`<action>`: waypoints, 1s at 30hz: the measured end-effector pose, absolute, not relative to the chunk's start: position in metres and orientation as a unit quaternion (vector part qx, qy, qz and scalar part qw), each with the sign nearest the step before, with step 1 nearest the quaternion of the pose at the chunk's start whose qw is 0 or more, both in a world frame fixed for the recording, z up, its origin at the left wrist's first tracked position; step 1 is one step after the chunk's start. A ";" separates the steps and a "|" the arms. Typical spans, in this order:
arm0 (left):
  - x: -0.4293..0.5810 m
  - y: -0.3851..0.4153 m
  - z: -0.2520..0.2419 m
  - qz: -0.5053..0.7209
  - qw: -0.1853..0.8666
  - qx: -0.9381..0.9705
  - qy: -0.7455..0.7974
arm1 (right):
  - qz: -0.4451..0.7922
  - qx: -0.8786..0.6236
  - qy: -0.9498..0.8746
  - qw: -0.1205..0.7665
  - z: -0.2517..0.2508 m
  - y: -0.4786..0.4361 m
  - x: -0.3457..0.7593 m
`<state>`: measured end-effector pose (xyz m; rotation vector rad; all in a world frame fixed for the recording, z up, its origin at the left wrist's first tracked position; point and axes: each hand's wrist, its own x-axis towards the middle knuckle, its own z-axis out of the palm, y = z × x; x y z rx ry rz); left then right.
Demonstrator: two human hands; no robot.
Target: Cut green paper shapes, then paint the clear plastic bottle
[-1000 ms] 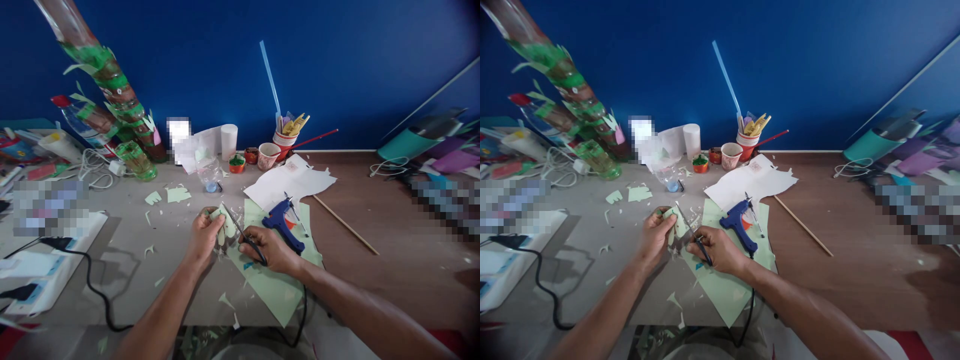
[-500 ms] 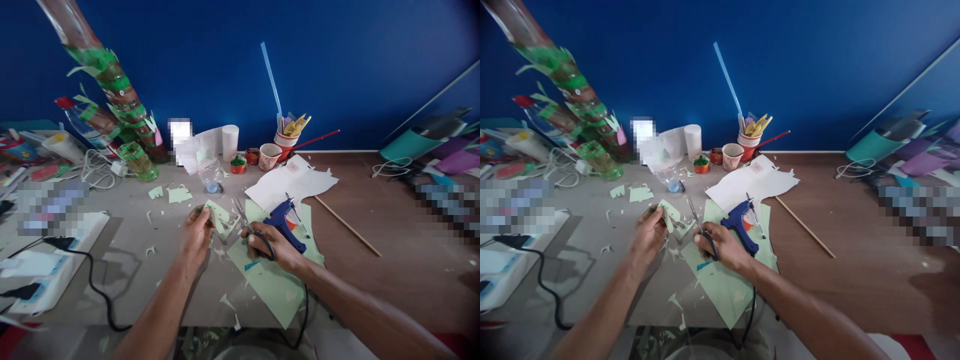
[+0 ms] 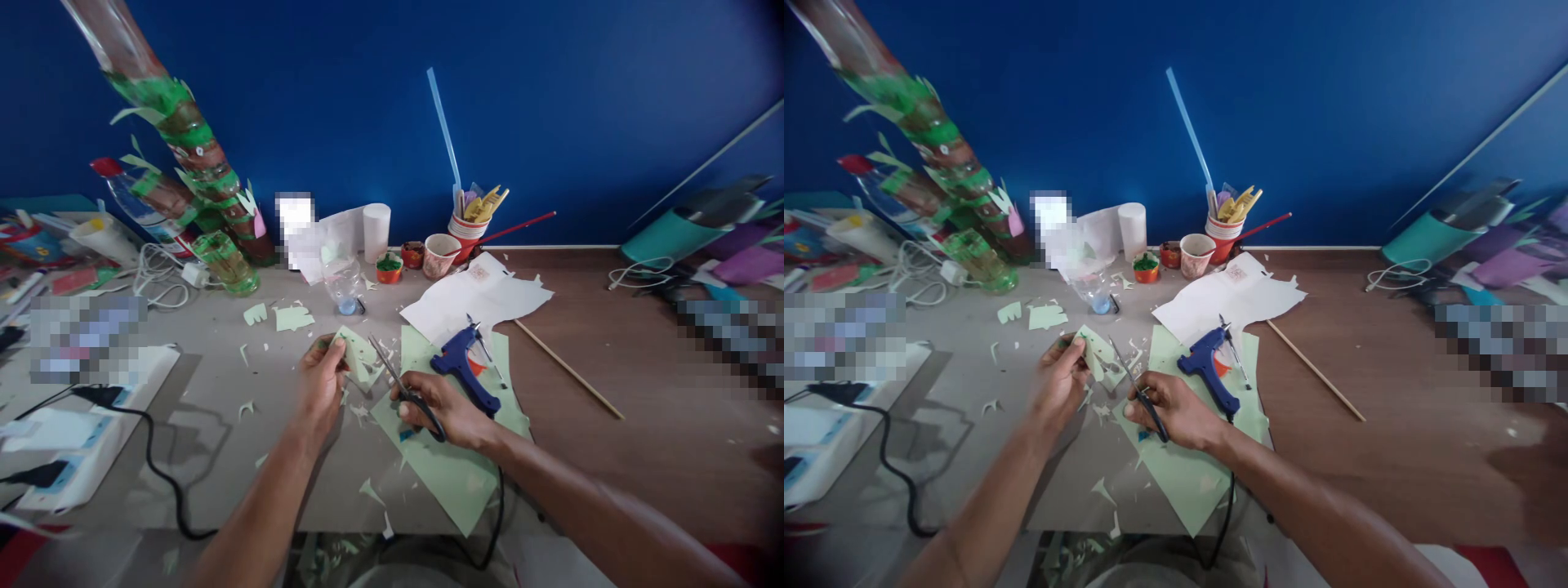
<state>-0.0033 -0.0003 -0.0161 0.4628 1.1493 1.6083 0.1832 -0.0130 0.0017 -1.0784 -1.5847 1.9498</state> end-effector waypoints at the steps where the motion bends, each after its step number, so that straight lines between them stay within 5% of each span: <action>1: -0.003 0.000 -0.017 0.674 0.526 0.195 0.480 | 0.699 -0.387 -0.568 0.199 0.002 -0.013 0.183; 30: -0.007 -0.002 -0.029 0.638 0.510 0.288 0.500 | 0.701 -0.392 -0.567 0.183 -0.006 -0.014 0.183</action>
